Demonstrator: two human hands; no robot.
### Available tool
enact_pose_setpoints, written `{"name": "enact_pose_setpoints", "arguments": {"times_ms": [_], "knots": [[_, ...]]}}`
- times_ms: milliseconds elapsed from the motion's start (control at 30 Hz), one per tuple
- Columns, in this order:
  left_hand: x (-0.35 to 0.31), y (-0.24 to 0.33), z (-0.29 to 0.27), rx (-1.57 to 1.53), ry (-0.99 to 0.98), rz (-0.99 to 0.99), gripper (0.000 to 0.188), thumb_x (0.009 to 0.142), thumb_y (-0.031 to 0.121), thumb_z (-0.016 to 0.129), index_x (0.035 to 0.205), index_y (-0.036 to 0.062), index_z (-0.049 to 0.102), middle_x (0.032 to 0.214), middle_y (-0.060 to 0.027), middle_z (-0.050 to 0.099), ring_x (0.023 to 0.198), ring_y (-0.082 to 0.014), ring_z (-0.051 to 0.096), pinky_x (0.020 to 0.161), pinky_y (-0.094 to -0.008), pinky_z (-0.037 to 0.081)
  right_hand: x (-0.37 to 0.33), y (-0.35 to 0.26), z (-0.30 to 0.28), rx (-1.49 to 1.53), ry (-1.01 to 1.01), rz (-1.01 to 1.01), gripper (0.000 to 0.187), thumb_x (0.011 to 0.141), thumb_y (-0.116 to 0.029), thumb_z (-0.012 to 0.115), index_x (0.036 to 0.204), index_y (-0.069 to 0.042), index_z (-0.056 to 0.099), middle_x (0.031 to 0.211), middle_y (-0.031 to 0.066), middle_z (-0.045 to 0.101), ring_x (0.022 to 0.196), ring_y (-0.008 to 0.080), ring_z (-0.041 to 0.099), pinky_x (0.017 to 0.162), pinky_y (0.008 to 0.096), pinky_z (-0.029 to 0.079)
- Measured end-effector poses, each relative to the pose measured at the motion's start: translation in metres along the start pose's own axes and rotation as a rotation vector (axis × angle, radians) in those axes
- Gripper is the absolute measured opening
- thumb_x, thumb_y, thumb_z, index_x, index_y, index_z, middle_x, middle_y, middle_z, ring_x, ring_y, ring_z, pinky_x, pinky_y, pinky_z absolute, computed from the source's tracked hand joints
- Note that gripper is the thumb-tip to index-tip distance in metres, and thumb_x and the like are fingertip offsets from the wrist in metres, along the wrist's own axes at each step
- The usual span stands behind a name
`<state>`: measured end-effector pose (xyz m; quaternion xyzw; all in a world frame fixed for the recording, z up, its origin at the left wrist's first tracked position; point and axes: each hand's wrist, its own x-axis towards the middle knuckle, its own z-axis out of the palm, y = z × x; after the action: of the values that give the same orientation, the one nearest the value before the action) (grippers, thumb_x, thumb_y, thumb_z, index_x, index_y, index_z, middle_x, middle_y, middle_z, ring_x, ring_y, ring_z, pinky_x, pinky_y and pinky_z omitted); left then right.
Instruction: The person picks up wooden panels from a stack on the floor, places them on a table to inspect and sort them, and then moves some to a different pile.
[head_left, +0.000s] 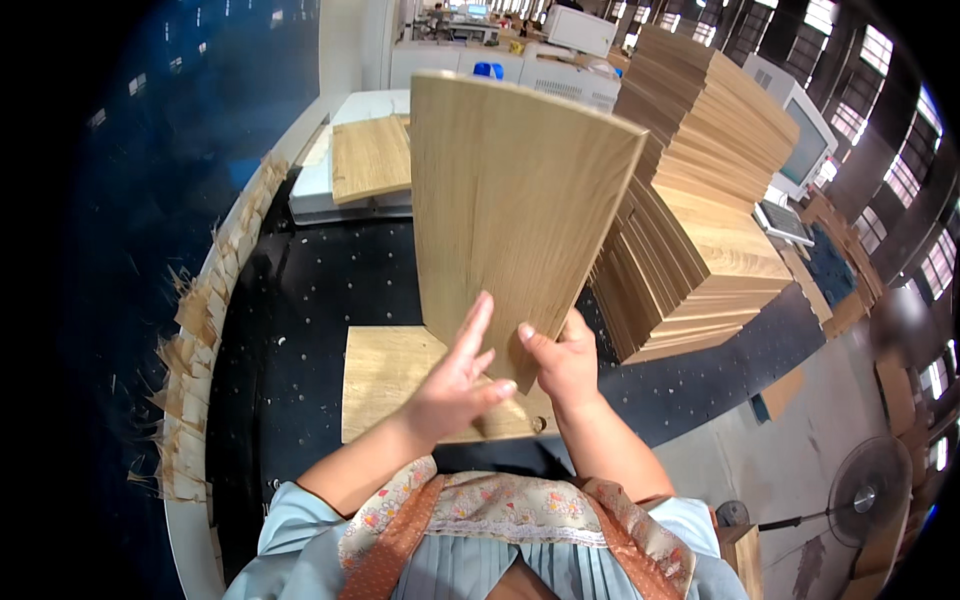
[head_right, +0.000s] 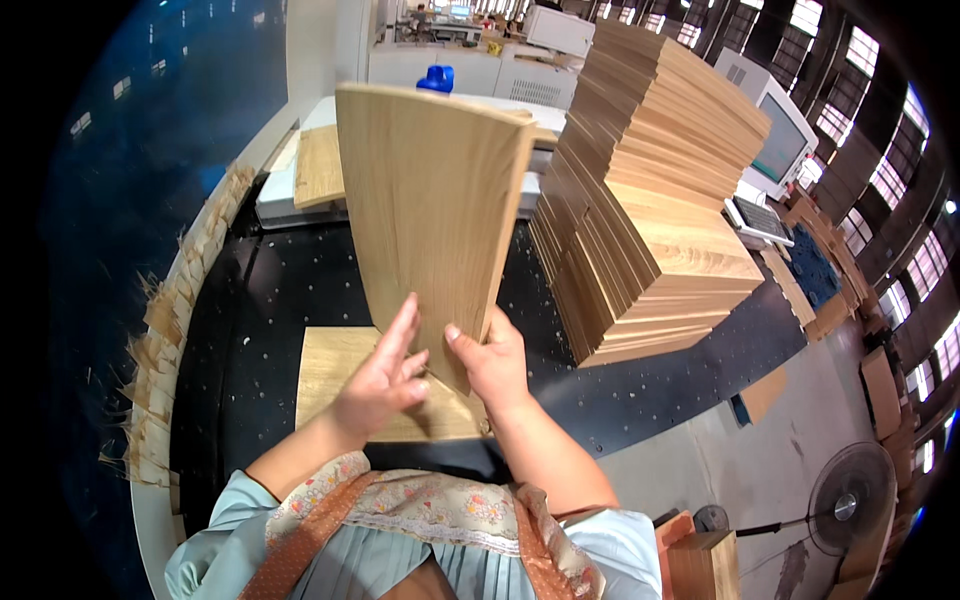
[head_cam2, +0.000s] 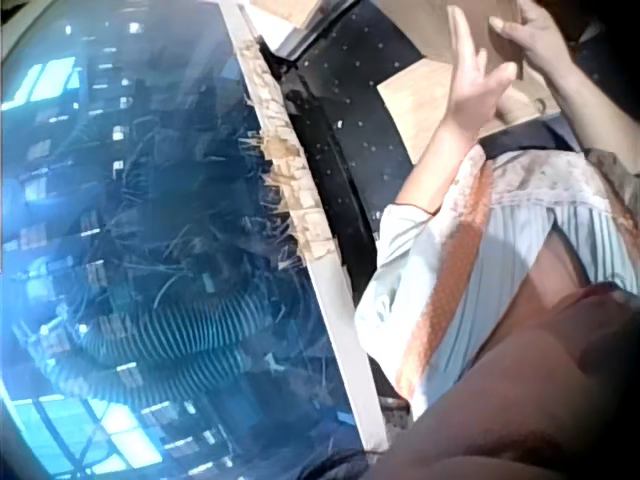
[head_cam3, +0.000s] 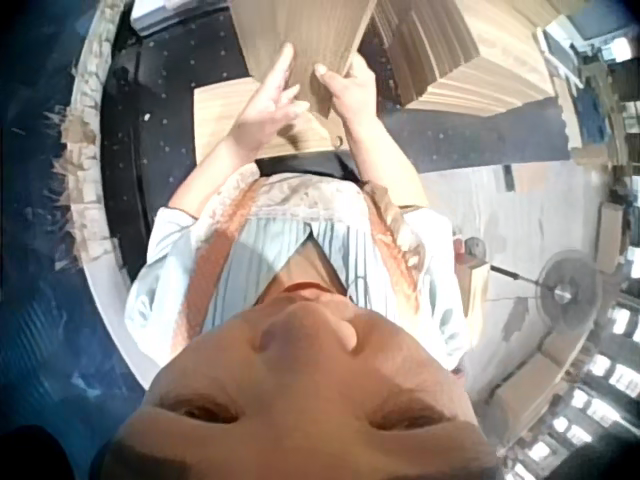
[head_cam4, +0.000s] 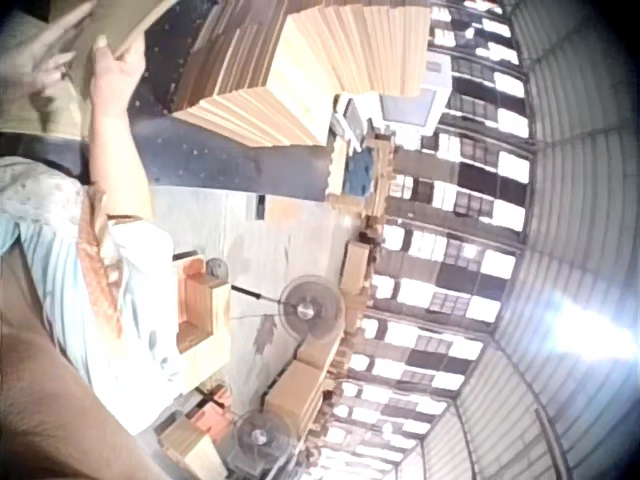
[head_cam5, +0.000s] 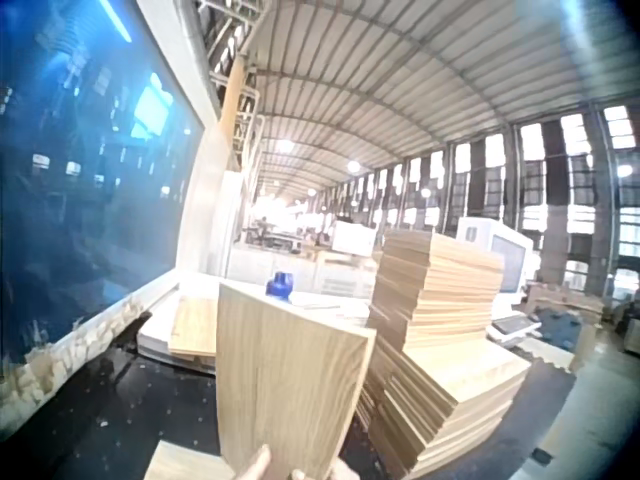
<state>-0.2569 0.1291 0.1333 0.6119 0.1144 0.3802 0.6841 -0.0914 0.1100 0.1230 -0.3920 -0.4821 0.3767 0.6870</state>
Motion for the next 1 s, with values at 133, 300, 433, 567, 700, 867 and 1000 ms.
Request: {"name": "enact_pose_setpoints", "arguments": {"times_ms": [133,300,433,567,700,867,1000], "knots": [[0.002,-0.001,0.004,-0.12,-0.028,0.007,0.098,0.078,0.015,0.063,0.143,0.0038,-0.009,0.151,-0.0119,-0.012,0.138,-0.0255,-0.015,0.109,-0.0503,0.003,0.001,0.005,-0.001,-0.04,-0.052,-0.03,0.031,0.082,-0.001,0.06,0.113,0.001,0.055,0.105,0.0057,0.061,0.096,0.0111,0.055,0.083,0.026,0.045],[0.01,0.004,0.011,-0.297,-0.026,0.12,0.098,0.078,0.018,0.066,0.144,0.0046,-0.004,0.151,-0.0096,-0.002,0.14,-0.0255,0.001,0.109,-0.0483,0.014,0.005,0.002,0.0,-0.418,-0.023,-0.151,0.036,0.079,0.004,0.056,0.114,-0.002,0.057,0.106,0.0084,0.063,0.097,0.0142,0.058,0.083,0.0267,0.046],[0.011,-0.025,-0.002,-0.476,0.068,0.249,0.067,0.082,0.019,0.065,0.136,0.0013,0.029,0.133,-0.0104,0.04,0.125,-0.0228,0.037,0.105,-0.0395,0.028,0.012,-0.02,0.018,-1.013,-0.148,-0.837,0.05,0.061,0.008,0.056,0.109,-0.006,0.06,0.11,0.0135,0.061,0.1,0.0312,0.059,0.085,0.0387,0.047],[0.009,-0.044,-0.019,-0.646,0.107,0.199,0.037,0.092,0.016,0.05,0.123,-0.0032,0.045,0.121,-0.0131,0.053,0.114,-0.0217,0.049,0.098,-0.0363,0.037,-0.007,-0.029,0.028,-1.284,-0.309,-0.848,0.037,0.068,-0.008,0.061,0.105,-0.012,0.063,0.113,0.0059,0.061,0.106,0.0267,0.055,0.098,0.0522,0.032],[0.006,-0.063,-0.035,-0.837,0.088,0.127,0.037,0.092,0.011,0.044,0.125,-0.0048,0.042,0.124,-0.0162,0.051,0.116,-0.0246,0.048,0.099,-0.0394,0.038,-0.013,-0.025,0.02,-1.266,-0.406,-0.818,0.038,0.068,-0.006,0.061,0.105,-0.013,0.063,0.115,0.0066,0.059,0.111,0.0281,0.051,0.101,0.0548,0.025],[0.004,-0.052,-0.032,-0.82,0.077,0.107,0.048,0.088,0.009,0.045,0.133,-0.0037,0.032,0.134,-0.0186,0.042,0.124,-0.0308,0.041,0.105,-0.0469,0.029,-0.012,-0.014,0.002,-1.344,-0.334,-0.71,0.041,0.069,-0.003,0.064,0.108,-0.015,0.062,0.12,0.0088,0.055,0.116,0.0326,0.046,0.101,0.0552,0.024],[0.001,-0.048,-0.031,-0.814,0.113,0.071,0.049,0.088,0.005,0.044,0.134,-0.0023,0.03,0.133,-0.0198,0.042,0.124,-0.0329,0.04,0.104,-0.0484,0.03,-0.015,-0.011,-0.007,-1.39,-0.321,-0.654,0.046,0.068,-0.007,0.069,0.113,-0.014,0.06,0.126,0.0106,0.05,0.122,0.0334,0.041,0.103,0.0548,0.023]]}}
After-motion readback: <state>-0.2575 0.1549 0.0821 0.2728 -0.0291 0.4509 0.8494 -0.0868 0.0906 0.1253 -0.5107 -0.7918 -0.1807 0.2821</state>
